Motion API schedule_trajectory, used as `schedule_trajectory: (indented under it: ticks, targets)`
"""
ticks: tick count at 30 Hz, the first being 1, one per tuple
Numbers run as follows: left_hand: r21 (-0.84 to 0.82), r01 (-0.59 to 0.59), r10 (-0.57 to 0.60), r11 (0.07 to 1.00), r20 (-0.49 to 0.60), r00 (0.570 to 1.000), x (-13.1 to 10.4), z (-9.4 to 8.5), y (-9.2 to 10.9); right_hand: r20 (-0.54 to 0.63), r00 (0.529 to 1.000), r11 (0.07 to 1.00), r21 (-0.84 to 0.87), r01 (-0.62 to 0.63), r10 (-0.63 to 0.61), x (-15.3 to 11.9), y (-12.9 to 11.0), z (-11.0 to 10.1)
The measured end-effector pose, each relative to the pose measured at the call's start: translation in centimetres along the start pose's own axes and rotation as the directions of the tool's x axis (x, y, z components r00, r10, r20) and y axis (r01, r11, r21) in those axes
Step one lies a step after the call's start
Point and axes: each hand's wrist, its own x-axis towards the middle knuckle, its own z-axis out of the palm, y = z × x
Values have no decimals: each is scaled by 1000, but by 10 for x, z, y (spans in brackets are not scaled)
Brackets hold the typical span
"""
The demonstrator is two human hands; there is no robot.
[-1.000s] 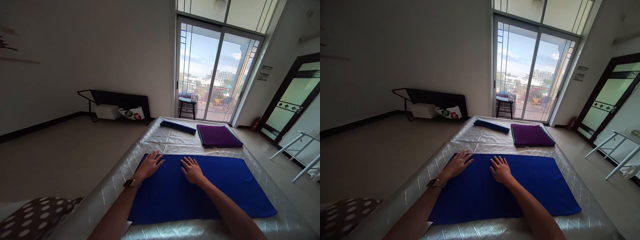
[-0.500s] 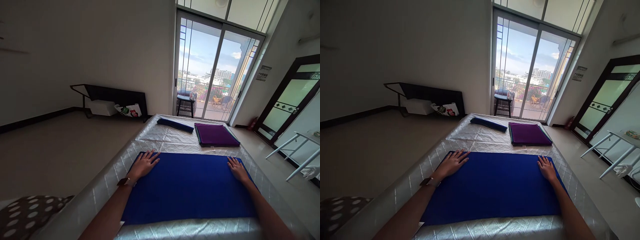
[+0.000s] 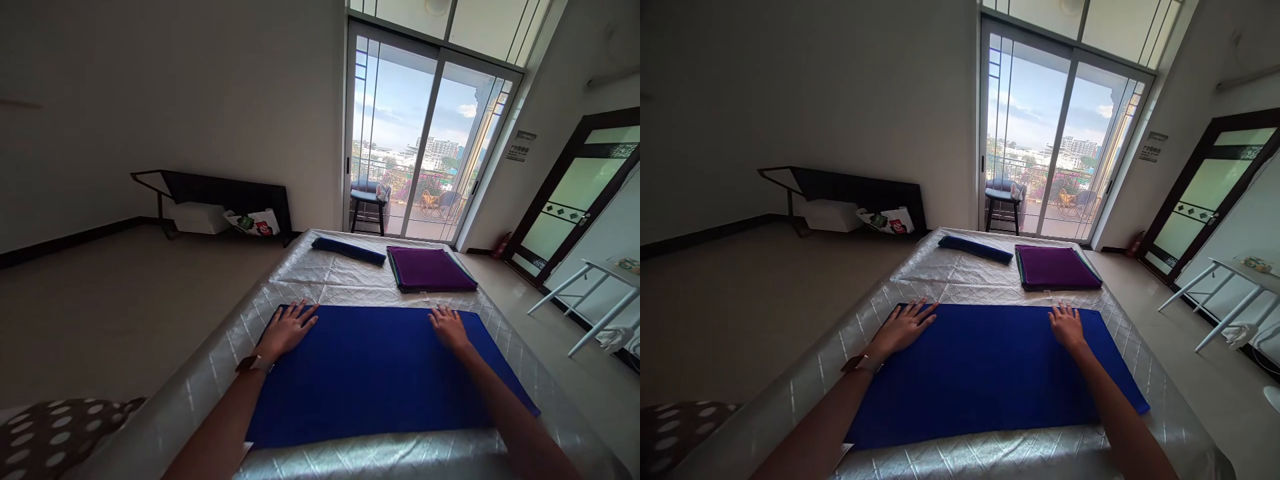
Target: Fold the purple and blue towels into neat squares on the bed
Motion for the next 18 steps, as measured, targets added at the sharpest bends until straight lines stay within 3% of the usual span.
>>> schedule_trajectory:
  ticks: [2,5,7,9,13,18]
  targets:
    - [8,-1,1,1000,-3,1000,0,0,0,19,982,979,88,186,-188,-2,-52,2]
    - [18,3,-3,1000,-19,1000,-1,0,0,27,910,896,190,402,-414,-8,-121,12]
    - [15,20,-20,1000,-16,1000,-2,-1,0,32,874,857,218,468,-485,-10,-150,20]
    - [13,36,-36,999,-4,999,-4,-3,1,24,862,843,227,488,-506,-11,-160,27]
    - [22,38,-38,999,6,999,-6,-7,3,13,886,867,214,450,-463,-6,-134,34]
    - [25,45,-45,999,-2,999,-5,-5,2,19,969,965,94,245,-248,5,-36,32]
